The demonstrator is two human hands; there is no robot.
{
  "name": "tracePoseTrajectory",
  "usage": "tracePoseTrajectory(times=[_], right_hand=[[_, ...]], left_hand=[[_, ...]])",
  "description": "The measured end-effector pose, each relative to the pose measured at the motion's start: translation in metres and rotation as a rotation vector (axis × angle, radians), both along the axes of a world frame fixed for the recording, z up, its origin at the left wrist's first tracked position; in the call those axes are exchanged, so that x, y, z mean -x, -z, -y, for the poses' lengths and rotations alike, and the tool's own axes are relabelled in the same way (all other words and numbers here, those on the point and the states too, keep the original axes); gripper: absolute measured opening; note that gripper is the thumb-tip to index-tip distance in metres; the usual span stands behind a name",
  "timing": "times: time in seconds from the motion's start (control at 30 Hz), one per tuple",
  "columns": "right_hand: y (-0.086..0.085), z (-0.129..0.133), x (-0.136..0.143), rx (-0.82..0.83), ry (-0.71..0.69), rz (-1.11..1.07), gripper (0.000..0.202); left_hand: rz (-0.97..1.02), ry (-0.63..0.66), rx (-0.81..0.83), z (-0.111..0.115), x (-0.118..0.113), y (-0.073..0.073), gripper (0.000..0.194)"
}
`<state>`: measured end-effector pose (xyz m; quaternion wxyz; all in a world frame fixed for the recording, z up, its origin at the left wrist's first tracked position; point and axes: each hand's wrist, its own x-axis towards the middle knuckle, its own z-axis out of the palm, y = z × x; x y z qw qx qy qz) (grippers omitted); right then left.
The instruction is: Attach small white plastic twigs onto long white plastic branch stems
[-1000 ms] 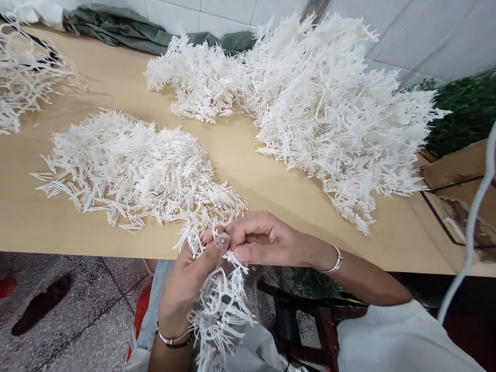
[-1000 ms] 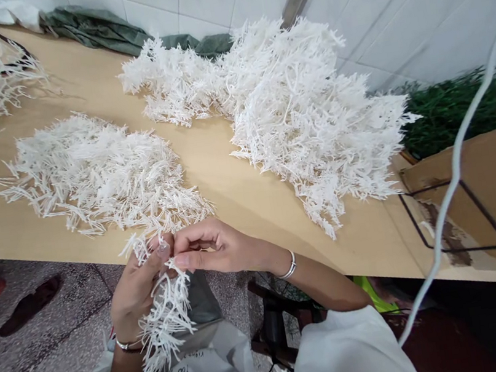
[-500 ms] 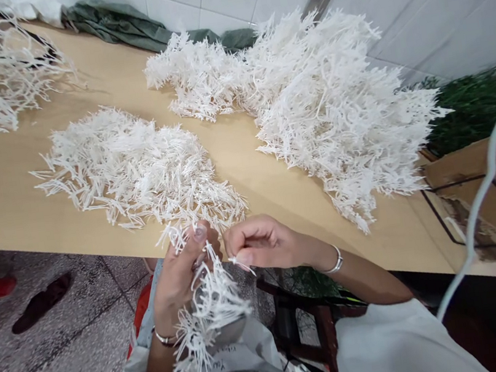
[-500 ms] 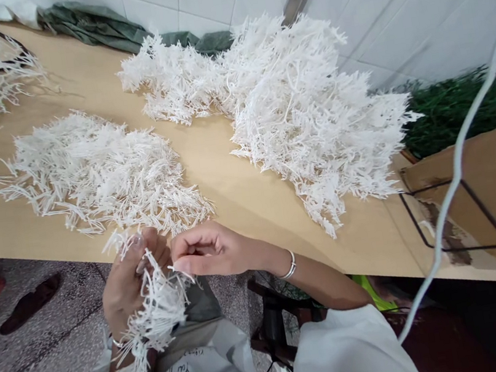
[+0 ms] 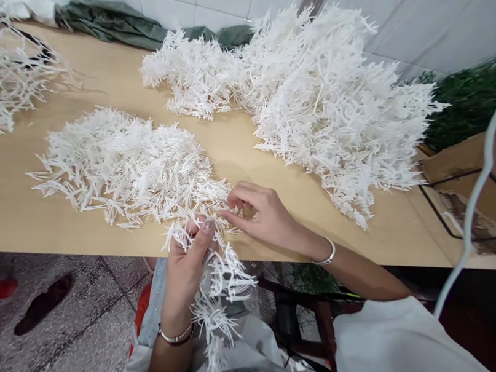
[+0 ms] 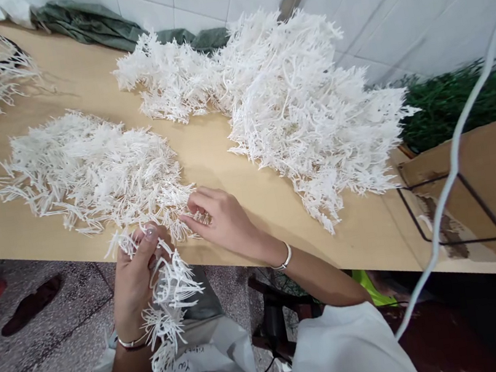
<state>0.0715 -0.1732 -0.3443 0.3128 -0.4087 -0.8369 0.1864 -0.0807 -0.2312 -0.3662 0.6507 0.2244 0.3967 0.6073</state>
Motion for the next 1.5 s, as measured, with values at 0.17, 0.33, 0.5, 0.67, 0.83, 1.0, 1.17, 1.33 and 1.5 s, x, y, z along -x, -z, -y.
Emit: tracePoseTrajectory(times=[0.17, 0.33, 0.5, 0.67, 0.83, 1.0, 1.17, 1.33, 1.5], right_hand=[[-0.007, 0.009, 0.002, 0.111, -0.3, -0.253, 0.021], [-0.013, 0.019, 0.003, 0.23, -0.41, -0.162, 0.014], [-0.012, 0.019, 0.002, 0.35, -0.502, -0.264, 0.018], [-0.015, 0.018, 0.0, 0.485, -0.557, -0.327, 0.016], [-0.02, 0.021, -0.002, 0.637, -0.577, -0.405, 0.024], [-0.016, 0.021, 0.003, 0.358, -0.382, -0.34, 0.018], [-0.004, 0.006, 0.001, 0.141, -0.003, -0.207, 0.031], [0.004, 0.0, -0.001, 0.171, 0.059, -0.073, 0.038], [0.0, 0.012, 0.006, 0.103, -0.149, -0.251, 0.034]], left_hand=[[-0.048, -0.001, -0.052, 0.002, -0.001, 0.005, 0.029], [-0.117, -0.004, -0.087, 0.002, -0.001, 0.01, 0.02], [0.043, 0.213, -0.082, 0.002, 0.003, 0.007, 0.023], [0.196, 0.384, -0.091, -0.001, 0.007, 0.002, 0.036], [0.396, 0.522, -0.028, -0.008, 0.012, 0.001, 0.045], [0.362, 0.36, -0.032, -0.009, 0.009, -0.003, 0.049], [0.324, 0.368, -0.042, -0.011, 0.01, -0.008, 0.053], [0.204, 0.288, -0.084, -0.009, 0.009, -0.008, 0.058], [0.059, 0.216, -0.152, -0.002, 0.003, -0.007, 0.063]])
